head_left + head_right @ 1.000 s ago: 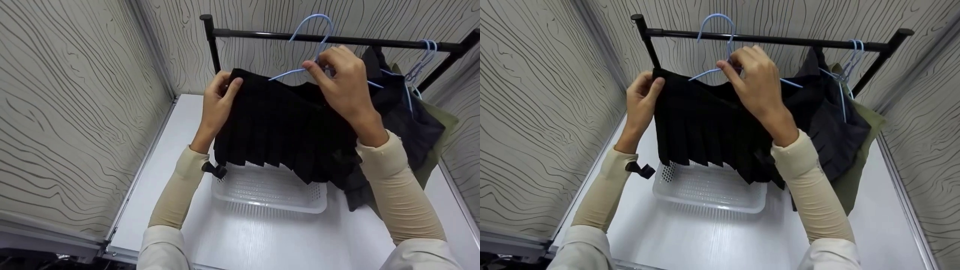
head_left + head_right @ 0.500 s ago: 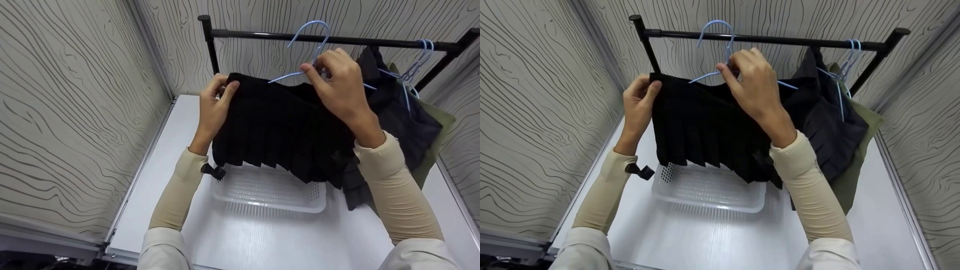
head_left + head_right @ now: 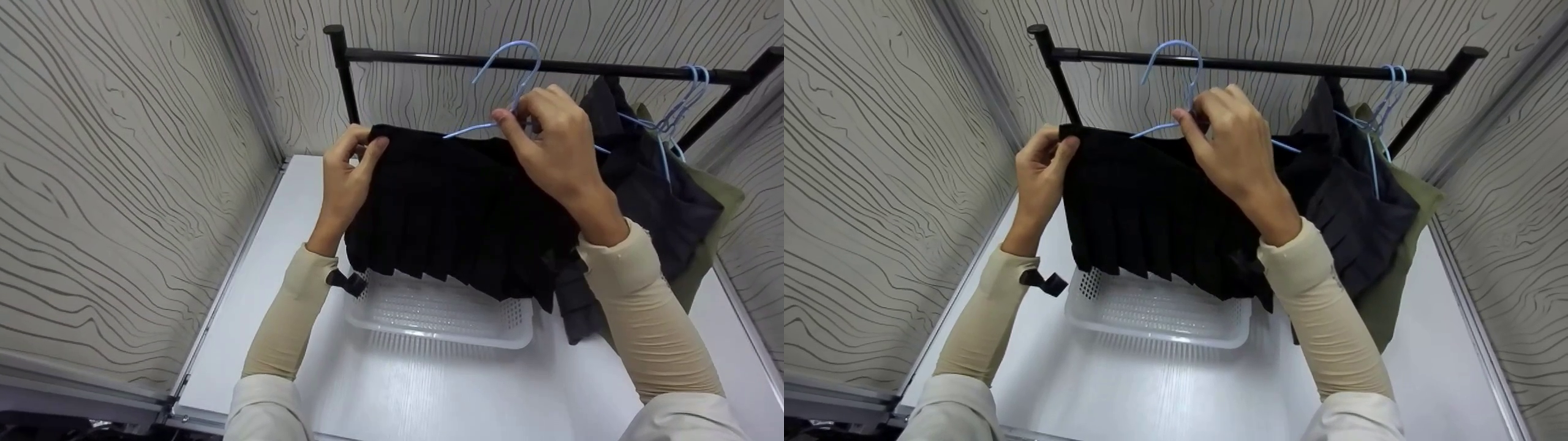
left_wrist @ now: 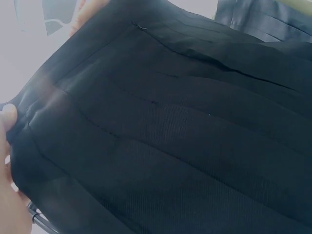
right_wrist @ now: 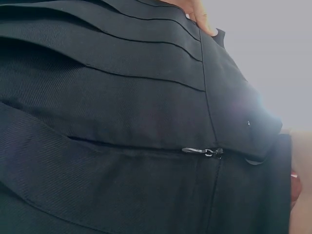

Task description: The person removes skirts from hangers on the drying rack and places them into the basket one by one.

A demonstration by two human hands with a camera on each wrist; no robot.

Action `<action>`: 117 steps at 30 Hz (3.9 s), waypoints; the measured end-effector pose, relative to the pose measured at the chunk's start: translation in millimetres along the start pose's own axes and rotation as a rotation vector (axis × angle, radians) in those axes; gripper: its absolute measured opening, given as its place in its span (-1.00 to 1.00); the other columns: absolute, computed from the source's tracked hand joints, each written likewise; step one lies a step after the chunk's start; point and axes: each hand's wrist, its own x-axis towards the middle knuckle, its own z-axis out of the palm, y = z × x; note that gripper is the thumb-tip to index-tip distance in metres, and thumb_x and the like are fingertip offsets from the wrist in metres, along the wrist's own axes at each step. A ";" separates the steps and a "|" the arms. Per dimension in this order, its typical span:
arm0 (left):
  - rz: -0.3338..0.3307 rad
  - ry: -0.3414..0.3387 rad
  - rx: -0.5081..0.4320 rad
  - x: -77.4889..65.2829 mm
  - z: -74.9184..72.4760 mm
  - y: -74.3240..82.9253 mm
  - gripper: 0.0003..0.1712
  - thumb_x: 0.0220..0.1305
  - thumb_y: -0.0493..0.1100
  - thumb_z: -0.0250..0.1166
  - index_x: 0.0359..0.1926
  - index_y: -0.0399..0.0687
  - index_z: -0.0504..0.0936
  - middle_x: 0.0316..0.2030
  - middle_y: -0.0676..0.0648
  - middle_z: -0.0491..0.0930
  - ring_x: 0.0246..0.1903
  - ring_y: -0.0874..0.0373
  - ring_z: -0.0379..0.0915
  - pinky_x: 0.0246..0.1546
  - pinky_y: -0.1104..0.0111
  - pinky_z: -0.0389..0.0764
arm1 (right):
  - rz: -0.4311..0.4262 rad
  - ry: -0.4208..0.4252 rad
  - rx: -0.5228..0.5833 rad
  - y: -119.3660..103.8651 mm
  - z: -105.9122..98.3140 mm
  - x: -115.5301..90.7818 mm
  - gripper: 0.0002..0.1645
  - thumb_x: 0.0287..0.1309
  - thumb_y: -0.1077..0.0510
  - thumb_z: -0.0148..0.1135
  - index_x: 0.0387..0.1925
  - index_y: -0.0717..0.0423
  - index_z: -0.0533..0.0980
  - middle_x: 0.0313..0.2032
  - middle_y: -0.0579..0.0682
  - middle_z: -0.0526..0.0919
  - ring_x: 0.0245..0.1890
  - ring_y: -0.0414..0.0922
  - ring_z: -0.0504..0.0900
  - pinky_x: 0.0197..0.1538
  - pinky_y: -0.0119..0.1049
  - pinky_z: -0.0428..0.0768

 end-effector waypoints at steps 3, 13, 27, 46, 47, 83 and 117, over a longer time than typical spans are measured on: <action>0.002 -0.002 -0.001 -1.5 -0.4 -1.4 -0.81 0.50 -0.24 0.35 -0.19 -0.36 0.69 -0.29 -0.18 0.69 -0.29 0.21 0.54 -0.20 0.36 0.55 | -0.004 0.006 -0.002 0.5 -0.1 -1.3 -0.62 0.46 0.14 0.36 -0.40 0.37 0.55 -0.50 0.21 0.50 -0.40 -0.15 0.29 -0.22 -0.43 0.19; 0.027 0.004 -0.007 -3.9 0.9 -3.3 -0.84 0.48 -0.26 0.36 -0.20 -0.34 0.69 -0.31 -0.17 0.68 -0.28 0.20 0.57 -0.20 0.35 0.60 | 0.023 0.028 0.005 0.1 -2.1 -5.1 -0.60 0.44 0.13 0.38 -0.44 0.35 0.54 -0.52 0.20 0.50 -0.44 -0.08 0.33 -0.24 -0.42 0.20; 0.051 0.002 -0.008 -7.3 -1.5 -4.5 -0.93 0.44 -0.32 0.39 -0.19 -0.29 0.72 -0.30 -0.16 0.69 -0.29 0.21 0.54 -0.22 0.39 0.56 | 0.047 0.033 0.007 0.8 -3.3 -9.2 -0.59 0.45 0.11 0.38 -0.45 0.34 0.53 -0.52 0.19 0.48 -0.42 -0.02 0.36 -0.23 -0.41 0.22; 0.059 -0.001 -0.005 -7.7 -2.2 -0.6 -0.95 0.38 -0.44 0.39 -0.23 -0.26 0.71 -0.37 -0.14 0.63 -0.37 0.24 0.45 -0.28 0.42 0.50 | 0.083 0.041 0.013 3.5 -8.1 -14.0 -0.59 0.44 0.13 0.38 -0.46 0.35 0.53 -0.53 0.19 0.45 -0.42 -0.21 0.28 -0.25 -0.41 0.20; 0.059 -0.003 -0.002 -7.9 -2.5 -0.4 -0.95 0.38 -0.44 0.39 -0.23 -0.27 0.71 -0.37 -0.15 0.63 -0.37 0.24 0.45 -0.28 0.42 0.50 | 0.084 0.041 0.014 3.7 -8.2 -14.3 -0.59 0.44 0.14 0.38 -0.47 0.35 0.52 -0.54 0.19 0.44 -0.42 -0.21 0.28 -0.25 -0.41 0.20; 0.035 -0.051 -0.128 -9.1 -1.0 5.8 -0.85 0.49 -0.29 0.35 -0.17 -0.37 0.66 -0.25 0.00 0.60 -0.38 0.24 0.40 -0.33 0.43 0.46 | 0.075 0.003 0.055 2.1 -11.6 -11.4 -0.66 0.47 0.19 0.33 -0.37 0.38 0.51 -0.46 0.15 0.45 -0.38 -0.27 0.27 -0.21 -0.40 0.20; -0.006 0.001 -0.102 -15.8 -14.9 7.1 -0.89 0.23 -0.44 0.49 -0.27 -0.42 0.73 -0.29 0.08 0.59 -0.27 0.24 0.59 -0.16 0.39 0.68 | 0.165 0.094 0.074 -0.9 -10.2 -18.9 -0.58 0.38 0.20 0.42 -0.50 0.37 0.46 -0.51 -0.06 0.32 -0.42 -0.26 0.28 -0.26 -0.42 0.20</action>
